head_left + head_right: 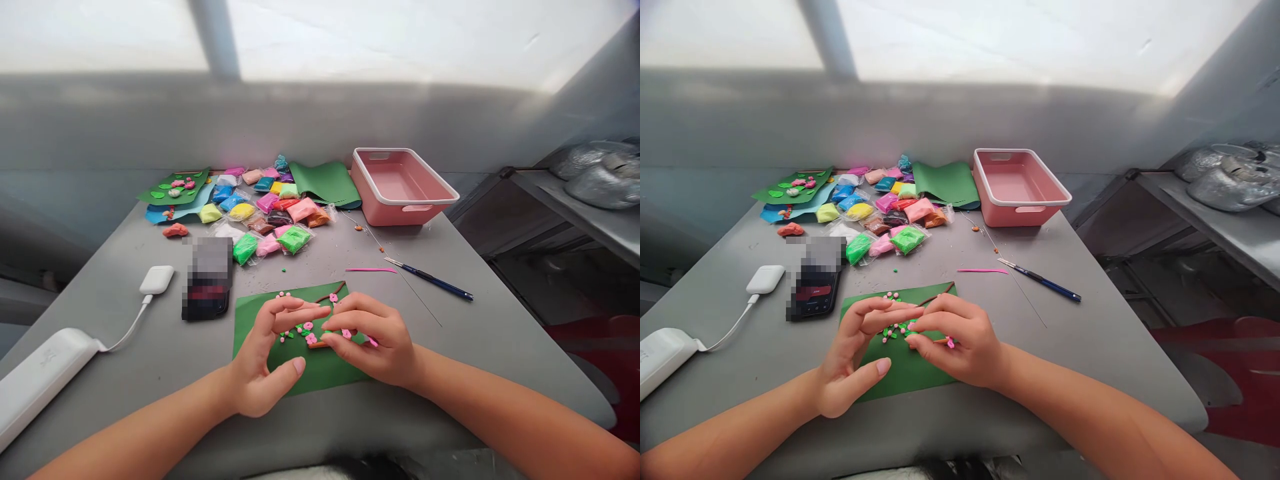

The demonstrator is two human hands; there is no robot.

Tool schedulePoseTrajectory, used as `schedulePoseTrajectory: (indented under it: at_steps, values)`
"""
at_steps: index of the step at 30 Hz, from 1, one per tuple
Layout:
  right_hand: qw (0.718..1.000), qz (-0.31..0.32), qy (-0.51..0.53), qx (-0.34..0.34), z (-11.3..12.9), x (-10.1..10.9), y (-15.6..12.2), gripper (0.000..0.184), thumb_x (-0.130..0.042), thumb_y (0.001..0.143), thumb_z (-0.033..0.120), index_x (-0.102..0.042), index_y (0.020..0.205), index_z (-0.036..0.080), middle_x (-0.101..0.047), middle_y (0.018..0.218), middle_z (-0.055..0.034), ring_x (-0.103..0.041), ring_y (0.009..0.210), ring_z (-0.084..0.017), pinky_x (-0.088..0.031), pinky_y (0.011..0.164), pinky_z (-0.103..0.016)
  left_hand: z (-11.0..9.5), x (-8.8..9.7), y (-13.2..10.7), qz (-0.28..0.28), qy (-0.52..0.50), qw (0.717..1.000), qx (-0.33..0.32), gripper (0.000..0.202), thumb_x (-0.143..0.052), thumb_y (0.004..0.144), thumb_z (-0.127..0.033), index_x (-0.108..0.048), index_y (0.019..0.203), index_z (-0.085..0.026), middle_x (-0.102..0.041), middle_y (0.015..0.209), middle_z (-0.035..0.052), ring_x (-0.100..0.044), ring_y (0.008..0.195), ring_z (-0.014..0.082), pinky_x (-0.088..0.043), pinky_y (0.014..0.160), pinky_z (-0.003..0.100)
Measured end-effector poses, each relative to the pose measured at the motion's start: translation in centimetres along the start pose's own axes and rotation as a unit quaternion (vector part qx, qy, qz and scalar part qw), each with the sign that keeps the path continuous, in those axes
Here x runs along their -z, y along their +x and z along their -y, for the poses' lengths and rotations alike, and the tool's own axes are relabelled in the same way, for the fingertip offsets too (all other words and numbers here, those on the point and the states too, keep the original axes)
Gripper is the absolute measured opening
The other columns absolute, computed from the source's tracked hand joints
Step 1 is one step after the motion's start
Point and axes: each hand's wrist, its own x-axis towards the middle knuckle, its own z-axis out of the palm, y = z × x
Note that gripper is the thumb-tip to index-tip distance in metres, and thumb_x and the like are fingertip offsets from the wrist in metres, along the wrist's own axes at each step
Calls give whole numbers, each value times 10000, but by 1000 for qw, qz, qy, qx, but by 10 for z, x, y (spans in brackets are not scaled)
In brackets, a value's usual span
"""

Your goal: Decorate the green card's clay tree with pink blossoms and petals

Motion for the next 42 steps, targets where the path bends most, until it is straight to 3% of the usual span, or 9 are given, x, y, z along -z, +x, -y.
schedulePoseTrajectory:
  at_steps: [10,14,18,23,28,31,38,42]
  values:
    - [1000,-10,-8,-4,-1,0,-1,120,-662,891,104,-704,968,187,-655,795,-31,-624,647,-103,-565,564,-209,1,-1,-1,-1,-14,1000,-14,633,-523,890,-120,-319,1469,-274,-592,1437,136,-535,1316,305,-371,1098,535]
    - [1000,-4,-7,-2,-1,0,-1,49,-676,891,141,-706,889,180,-649,731,-20,-613,615,-106,-561,559,-217,0,0,0,3,-11,1000,-5,601,-514,908,-123,-313,1453,-277,-598,1436,127,-511,1344,283,-343,1122,505]
    - [1000,-19,-18,-11,-2,0,-2,131,-661,887,89,-715,963,180,-672,807,-38,-626,637,-99,-554,541,-199,0,1,1,0,-16,1000,-5,587,-504,923,-132,-291,1453,-268,-593,1440,134,-511,1339,272,-348,1115,494]
    - [1000,-8,-5,10,-4,-1,-2,46,-691,884,128,-706,897,169,-645,720,-15,-605,610,-96,-560,572,-207,2,1,0,10,-16,1000,-16,612,-518,910,-141,-291,1465,-263,-604,1418,138,-502,1342,277,-350,1114,495]
    - [1000,-15,0,10,-3,-2,-2,200,-667,876,45,-694,1006,195,-643,823,-23,-641,695,-99,-586,632,-205,1,0,-1,6,-32,999,-13,601,-510,916,-160,-300,1468,-275,-610,1407,142,-514,1321,298,-368,1087,520]
    - [1000,-9,2,8,-3,-3,-2,192,-671,873,58,-697,989,208,-587,818,-13,-623,710,-108,-592,651,-233,-1,-1,-1,7,-48,999,-15,597,-506,925,-174,-292,1473,-274,-606,1412,143,-528,1313,299,-363,1089,515]
    - [1000,-13,4,-20,-3,-1,-3,226,-696,846,62,-729,993,231,-523,877,-23,-571,715,-111,-498,521,-220,-3,-1,-1,11,-47,998,-26,591,-519,932,-217,-286,1472,-267,-626,1392,143,-532,1297,290,-353,1093,506]
    - [999,-16,22,-36,-4,0,-3,248,-721,821,69,-717,1001,240,-541,881,-21,-575,744,-123,-539,609,-248,-5,-1,0,12,-25,999,-26,627,-525,897,-186,-288,1473,-261,-626,1388,142,-544,1290,288,-379,1081,488]
